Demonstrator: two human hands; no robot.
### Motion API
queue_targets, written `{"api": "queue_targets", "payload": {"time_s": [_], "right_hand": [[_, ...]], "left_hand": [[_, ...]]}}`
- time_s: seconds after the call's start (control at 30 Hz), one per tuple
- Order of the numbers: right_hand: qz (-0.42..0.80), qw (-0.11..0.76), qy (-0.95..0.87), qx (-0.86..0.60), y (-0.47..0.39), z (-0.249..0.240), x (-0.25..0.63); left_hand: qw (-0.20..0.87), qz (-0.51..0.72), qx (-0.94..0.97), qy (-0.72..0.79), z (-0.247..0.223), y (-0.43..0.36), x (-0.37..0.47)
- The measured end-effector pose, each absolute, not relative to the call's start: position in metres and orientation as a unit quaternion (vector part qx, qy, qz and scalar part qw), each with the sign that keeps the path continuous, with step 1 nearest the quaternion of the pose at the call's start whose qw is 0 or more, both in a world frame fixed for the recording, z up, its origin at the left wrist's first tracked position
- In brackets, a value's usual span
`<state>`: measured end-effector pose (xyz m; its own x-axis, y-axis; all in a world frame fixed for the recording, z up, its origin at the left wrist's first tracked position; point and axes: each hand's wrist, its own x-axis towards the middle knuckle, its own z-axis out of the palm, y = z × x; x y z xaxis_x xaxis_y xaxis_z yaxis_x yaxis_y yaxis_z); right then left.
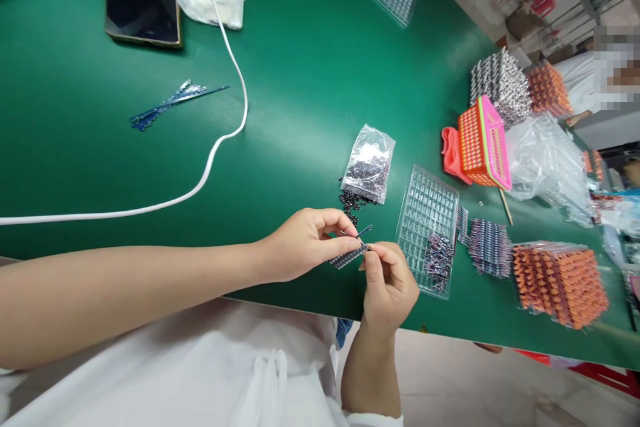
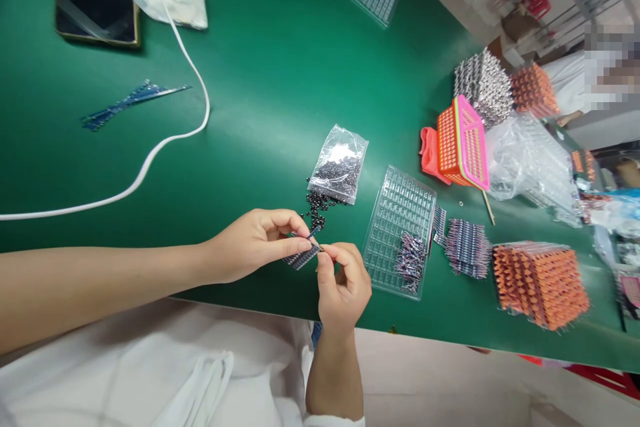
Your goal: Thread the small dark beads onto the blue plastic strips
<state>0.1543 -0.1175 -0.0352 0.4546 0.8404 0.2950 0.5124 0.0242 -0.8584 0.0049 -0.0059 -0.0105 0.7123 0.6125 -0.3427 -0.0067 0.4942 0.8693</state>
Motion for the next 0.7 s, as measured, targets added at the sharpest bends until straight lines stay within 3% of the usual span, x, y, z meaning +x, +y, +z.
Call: {"api": "queue_targets", "payload": {"time_s": [0.7], "right_hand": [[0.288, 0.544, -0.436, -0.657, -0.1183, -0.0355, 0.1596]], "left_hand": [[0.831, 0.147, 0.417, 0.338, -0.0135, -0.0021, 0.0079]]}}
